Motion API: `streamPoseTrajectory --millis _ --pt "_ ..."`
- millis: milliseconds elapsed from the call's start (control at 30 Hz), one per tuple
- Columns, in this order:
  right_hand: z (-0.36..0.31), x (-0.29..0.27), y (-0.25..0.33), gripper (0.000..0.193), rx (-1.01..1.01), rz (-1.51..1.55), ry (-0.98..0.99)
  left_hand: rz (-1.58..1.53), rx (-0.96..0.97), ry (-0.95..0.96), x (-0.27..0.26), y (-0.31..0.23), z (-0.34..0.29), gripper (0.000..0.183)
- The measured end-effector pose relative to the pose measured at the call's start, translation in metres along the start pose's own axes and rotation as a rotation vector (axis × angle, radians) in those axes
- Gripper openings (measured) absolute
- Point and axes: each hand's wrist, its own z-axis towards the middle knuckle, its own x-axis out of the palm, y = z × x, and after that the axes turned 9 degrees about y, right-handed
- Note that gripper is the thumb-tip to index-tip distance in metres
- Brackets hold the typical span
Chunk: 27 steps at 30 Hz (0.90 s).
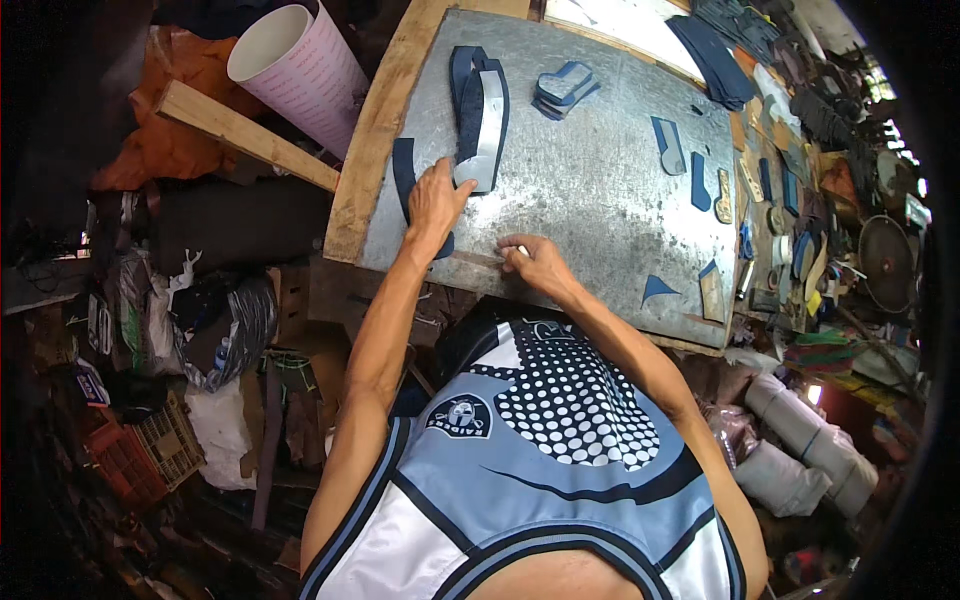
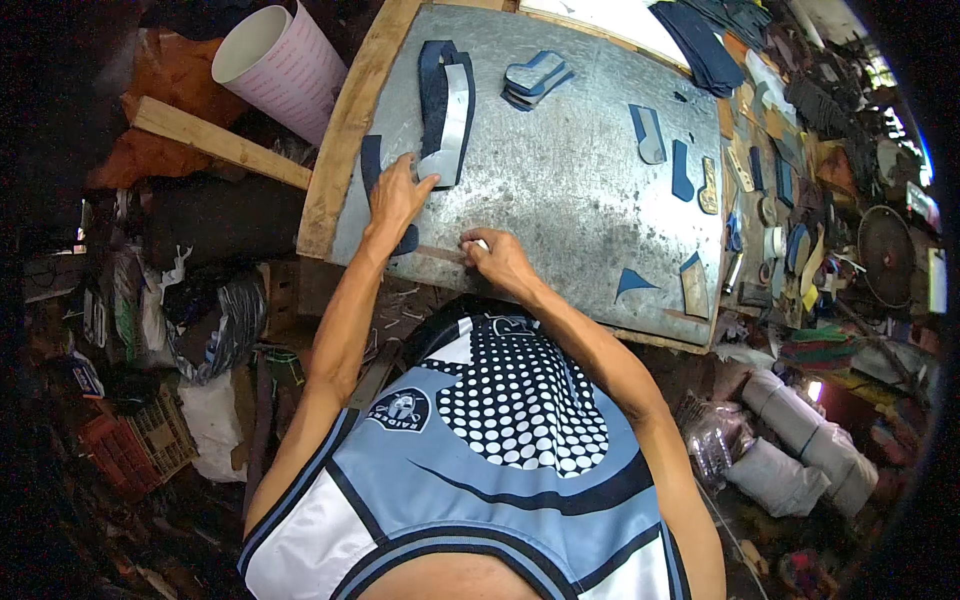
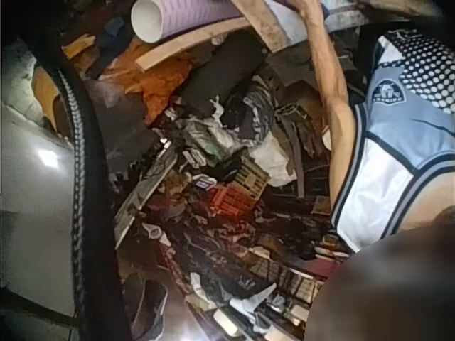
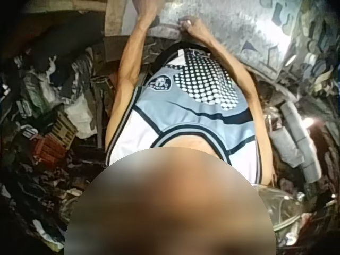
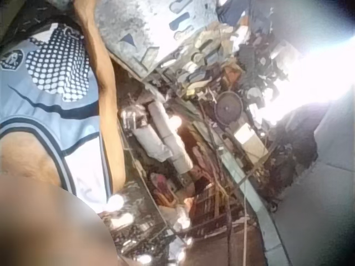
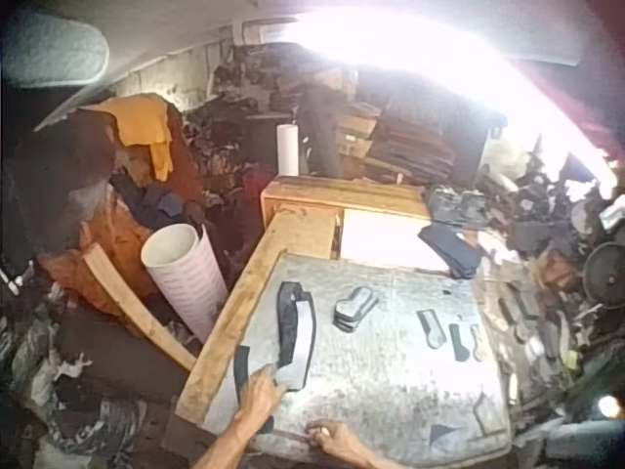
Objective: Marking patterns on blue material for shoe manufacturing using a white marker and templates.
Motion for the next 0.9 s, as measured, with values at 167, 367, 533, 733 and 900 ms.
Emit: streamPoseTrajectory --millis 167,367,533,733,900 --pt "-0.013 -0.009 -0.024 0.028 -0.003 0.068 -0.058 -0.336 -0.107 0.043 0.018 0.02 0.015 0.047" --pt "-0.018 -0.024 -0.042 0.03 0.081 0.263 -0.077 -0.84 -0.249 0.224 0.002 0.049 0.022 0.033" --pt "-0.015 -0.03 -0.04 0.03 0.076 0.268 -0.087 -0.795 -0.31 0.276 -0.008 0.042 0.015 0.034" --pt "-0.022 -0.031 -0.023 0.03 0.161 0.306 -0.07 -1.084 -0.234 0.243 -0.01 0.044 0.009 0.044" --pt "-0.027 -0.031 -0.018 0.032 0.147 0.337 -0.074 -1.148 -0.21 0.084 -0.046 0.076 0.045 0.045"
